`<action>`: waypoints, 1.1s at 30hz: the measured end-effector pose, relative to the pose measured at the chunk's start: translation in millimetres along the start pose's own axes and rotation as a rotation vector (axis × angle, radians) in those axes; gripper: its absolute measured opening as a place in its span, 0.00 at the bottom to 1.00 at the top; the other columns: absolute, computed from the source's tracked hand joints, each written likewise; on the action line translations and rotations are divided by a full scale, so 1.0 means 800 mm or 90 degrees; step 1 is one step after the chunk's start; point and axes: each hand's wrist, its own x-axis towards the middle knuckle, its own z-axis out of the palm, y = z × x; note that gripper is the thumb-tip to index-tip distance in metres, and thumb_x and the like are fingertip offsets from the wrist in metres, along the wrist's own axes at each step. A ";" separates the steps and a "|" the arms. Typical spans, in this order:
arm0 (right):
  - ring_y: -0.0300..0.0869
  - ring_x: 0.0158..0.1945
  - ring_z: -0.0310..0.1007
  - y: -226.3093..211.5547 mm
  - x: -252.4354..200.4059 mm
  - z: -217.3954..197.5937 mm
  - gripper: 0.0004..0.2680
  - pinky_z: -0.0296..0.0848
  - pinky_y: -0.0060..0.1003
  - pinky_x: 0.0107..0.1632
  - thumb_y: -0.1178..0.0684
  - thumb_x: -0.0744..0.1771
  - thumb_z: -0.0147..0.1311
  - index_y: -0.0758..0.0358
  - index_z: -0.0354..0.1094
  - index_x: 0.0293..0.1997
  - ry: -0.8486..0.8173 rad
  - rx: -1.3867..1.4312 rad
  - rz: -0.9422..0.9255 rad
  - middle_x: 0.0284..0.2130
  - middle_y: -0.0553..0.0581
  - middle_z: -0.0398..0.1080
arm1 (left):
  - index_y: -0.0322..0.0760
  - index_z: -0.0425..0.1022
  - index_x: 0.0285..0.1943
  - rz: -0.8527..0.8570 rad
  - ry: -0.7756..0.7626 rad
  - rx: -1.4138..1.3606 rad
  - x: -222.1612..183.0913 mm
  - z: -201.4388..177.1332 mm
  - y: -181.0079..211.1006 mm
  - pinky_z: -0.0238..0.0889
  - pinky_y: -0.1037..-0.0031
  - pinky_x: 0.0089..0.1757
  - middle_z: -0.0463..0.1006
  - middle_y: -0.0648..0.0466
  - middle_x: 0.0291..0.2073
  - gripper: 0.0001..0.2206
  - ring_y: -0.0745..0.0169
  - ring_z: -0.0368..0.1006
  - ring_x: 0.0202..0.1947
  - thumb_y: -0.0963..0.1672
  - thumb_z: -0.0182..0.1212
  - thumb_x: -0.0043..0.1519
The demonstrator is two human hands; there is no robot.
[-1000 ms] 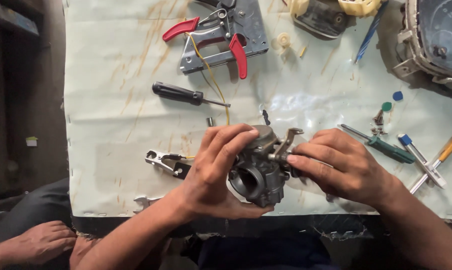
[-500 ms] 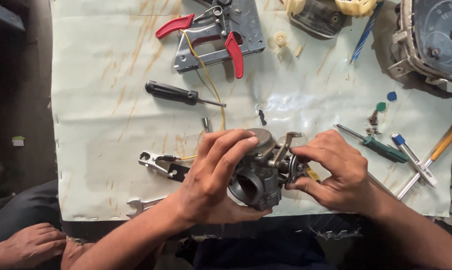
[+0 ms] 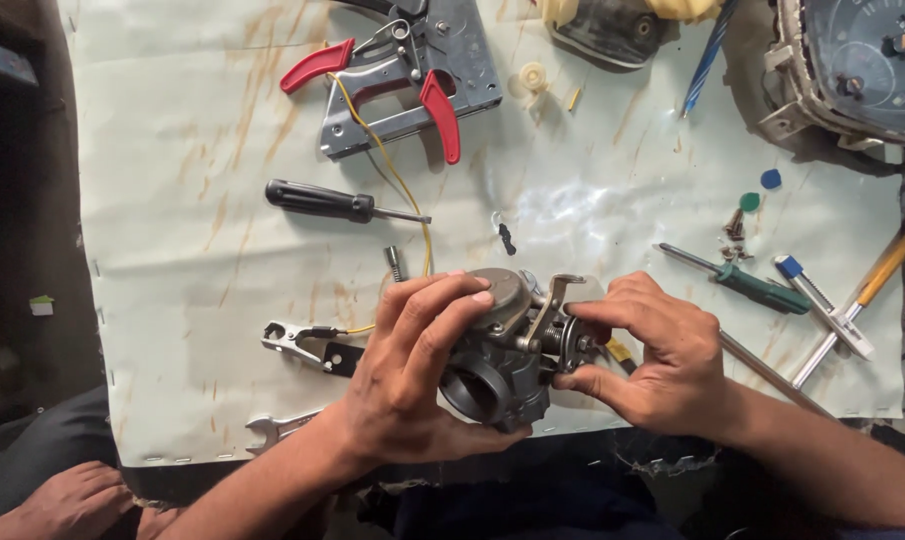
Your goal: Disassembling and inspecting a motorcycle carburetor on a workbench.
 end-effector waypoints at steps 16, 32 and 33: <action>0.41 0.40 0.75 0.016 0.014 -0.026 0.18 0.74 0.36 0.41 0.57 0.59 0.71 0.63 0.73 0.53 -0.138 0.013 -0.101 0.39 0.55 0.73 | 0.32 0.57 0.71 -0.015 -0.027 -0.010 0.005 -0.007 -0.003 0.61 0.53 0.62 0.66 0.42 0.64 0.50 0.40 0.64 0.63 0.52 0.85 0.42; 0.46 0.48 0.76 0.019 0.016 -0.013 0.21 0.76 0.38 0.49 0.60 0.59 0.70 0.65 0.70 0.57 -0.069 -0.027 -0.092 0.48 0.60 0.74 | 0.29 0.58 0.71 -0.100 0.026 -0.010 0.007 -0.009 -0.008 0.66 0.59 0.61 0.67 0.41 0.63 0.53 0.42 0.67 0.64 0.54 0.86 0.39; 0.47 0.48 0.76 0.020 0.016 -0.012 0.21 0.76 0.38 0.49 0.60 0.59 0.70 0.66 0.70 0.57 -0.061 -0.027 -0.083 0.47 0.60 0.74 | 0.28 0.58 0.71 -0.106 0.033 -0.012 0.007 -0.009 -0.009 0.67 0.59 0.61 0.67 0.40 0.63 0.54 0.43 0.67 0.64 0.54 0.86 0.39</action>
